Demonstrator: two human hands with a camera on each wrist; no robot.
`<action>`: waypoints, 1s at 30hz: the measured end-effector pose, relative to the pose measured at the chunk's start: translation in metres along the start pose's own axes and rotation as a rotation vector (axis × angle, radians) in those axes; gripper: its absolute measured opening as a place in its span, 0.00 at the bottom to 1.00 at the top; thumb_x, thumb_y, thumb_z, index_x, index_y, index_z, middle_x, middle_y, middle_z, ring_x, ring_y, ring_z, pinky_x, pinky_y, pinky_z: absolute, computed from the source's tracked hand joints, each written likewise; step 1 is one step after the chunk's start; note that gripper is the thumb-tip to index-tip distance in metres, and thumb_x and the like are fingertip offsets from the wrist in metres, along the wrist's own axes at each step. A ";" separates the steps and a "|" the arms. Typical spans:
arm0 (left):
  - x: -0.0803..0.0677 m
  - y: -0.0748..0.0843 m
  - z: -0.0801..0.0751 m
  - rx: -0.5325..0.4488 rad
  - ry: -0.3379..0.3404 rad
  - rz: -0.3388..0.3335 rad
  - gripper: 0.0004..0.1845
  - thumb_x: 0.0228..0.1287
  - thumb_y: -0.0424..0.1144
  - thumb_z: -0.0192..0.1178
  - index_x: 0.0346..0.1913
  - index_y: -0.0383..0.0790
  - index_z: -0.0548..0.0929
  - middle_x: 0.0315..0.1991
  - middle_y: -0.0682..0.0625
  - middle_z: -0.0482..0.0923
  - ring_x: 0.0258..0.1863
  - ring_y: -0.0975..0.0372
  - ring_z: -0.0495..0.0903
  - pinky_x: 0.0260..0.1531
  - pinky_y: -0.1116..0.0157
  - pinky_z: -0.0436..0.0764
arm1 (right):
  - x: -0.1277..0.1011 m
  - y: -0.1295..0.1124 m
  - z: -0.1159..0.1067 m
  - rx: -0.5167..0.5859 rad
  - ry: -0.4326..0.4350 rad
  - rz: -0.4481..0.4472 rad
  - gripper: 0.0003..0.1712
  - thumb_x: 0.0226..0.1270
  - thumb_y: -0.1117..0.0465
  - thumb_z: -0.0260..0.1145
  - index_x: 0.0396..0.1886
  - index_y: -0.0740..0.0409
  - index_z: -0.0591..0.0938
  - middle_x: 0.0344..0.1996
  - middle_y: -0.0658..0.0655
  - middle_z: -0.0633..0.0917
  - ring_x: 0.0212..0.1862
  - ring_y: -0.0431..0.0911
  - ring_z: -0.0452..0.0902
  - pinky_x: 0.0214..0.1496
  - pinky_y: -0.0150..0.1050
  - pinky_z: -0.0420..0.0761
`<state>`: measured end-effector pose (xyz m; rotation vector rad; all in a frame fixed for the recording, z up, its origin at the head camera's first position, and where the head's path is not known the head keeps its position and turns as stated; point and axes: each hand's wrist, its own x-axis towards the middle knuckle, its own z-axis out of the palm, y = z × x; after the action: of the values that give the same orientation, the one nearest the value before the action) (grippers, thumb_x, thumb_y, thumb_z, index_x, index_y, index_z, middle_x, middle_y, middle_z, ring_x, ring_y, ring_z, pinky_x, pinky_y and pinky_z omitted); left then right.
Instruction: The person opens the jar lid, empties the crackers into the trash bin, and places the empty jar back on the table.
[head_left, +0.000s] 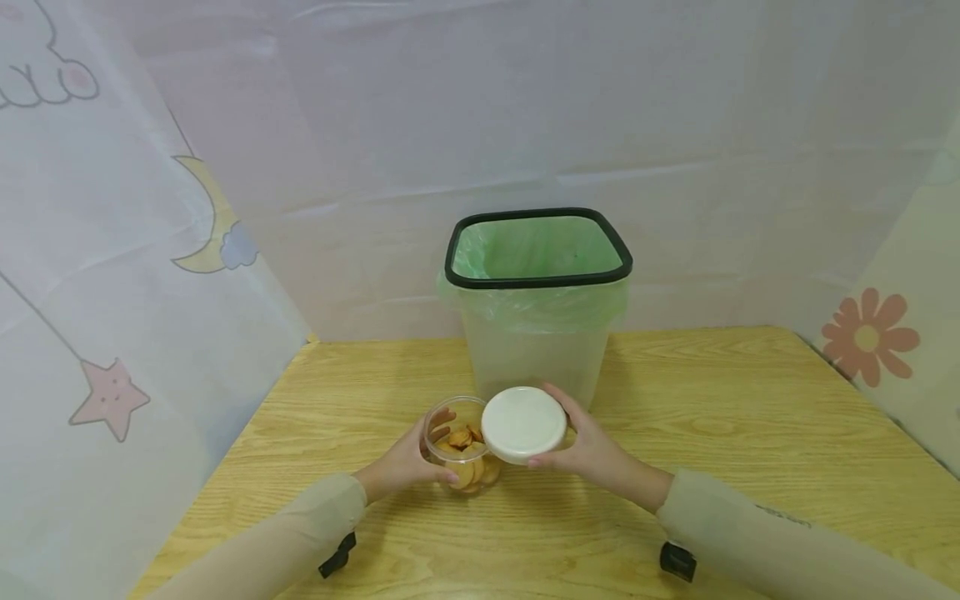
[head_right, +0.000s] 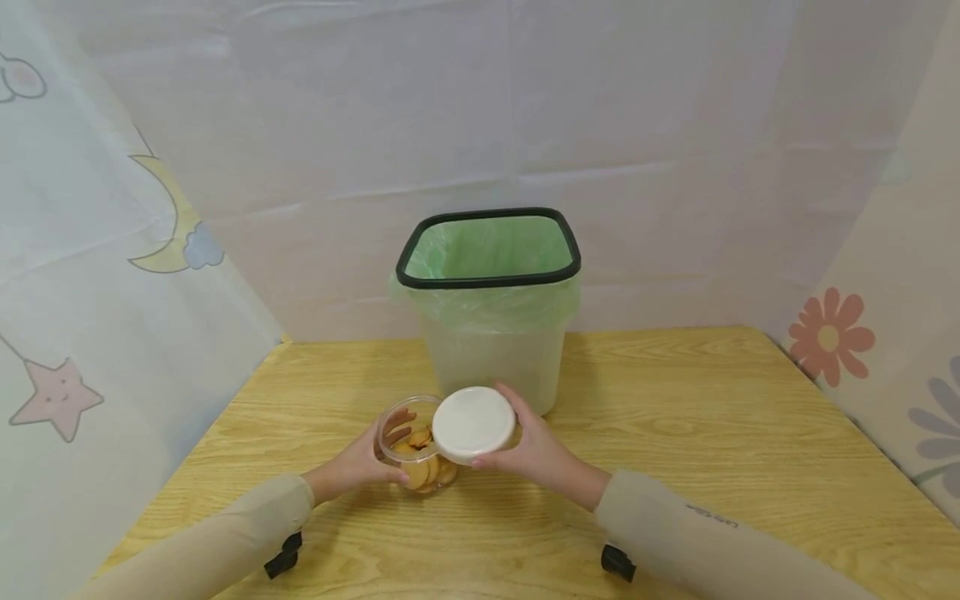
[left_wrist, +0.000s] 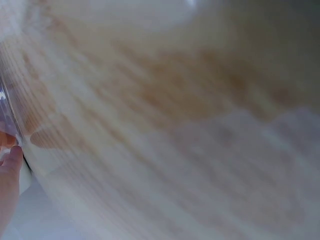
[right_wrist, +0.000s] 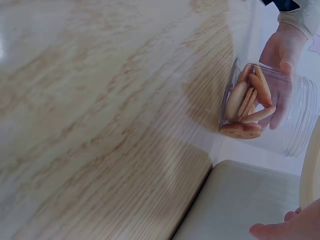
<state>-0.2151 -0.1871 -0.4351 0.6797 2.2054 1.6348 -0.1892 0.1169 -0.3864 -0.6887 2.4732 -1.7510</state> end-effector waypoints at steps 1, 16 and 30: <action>0.000 0.000 0.000 0.001 0.001 0.002 0.58 0.54 0.38 0.74 0.77 0.36 0.41 0.75 0.34 0.46 0.72 0.38 0.48 0.66 0.45 0.59 | 0.000 0.001 -0.001 0.001 -0.002 0.001 0.62 0.43 0.63 0.83 0.74 0.70 0.54 0.69 0.74 0.60 0.68 0.69 0.56 0.66 0.68 0.56; -0.002 0.000 0.000 -0.008 -0.001 -0.002 0.58 0.53 0.38 0.74 0.76 0.36 0.41 0.75 0.34 0.45 0.72 0.38 0.48 0.67 0.45 0.58 | -0.006 0.006 -0.007 -0.032 -0.014 -0.020 0.62 0.44 0.63 0.82 0.73 0.72 0.54 0.69 0.75 0.60 0.67 0.71 0.58 0.63 0.74 0.52; 0.000 0.001 0.001 -0.016 -0.004 -0.004 0.58 0.54 0.37 0.74 0.76 0.36 0.41 0.75 0.35 0.45 0.72 0.39 0.48 0.67 0.45 0.57 | -0.012 0.006 -0.013 -0.046 -0.009 -0.028 0.61 0.44 0.63 0.82 0.72 0.73 0.55 0.68 0.76 0.60 0.67 0.72 0.57 0.62 0.75 0.51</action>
<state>-0.2146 -0.1862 -0.4342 0.6729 2.1866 1.6459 -0.1838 0.1350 -0.3901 -0.7363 2.5173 -1.7007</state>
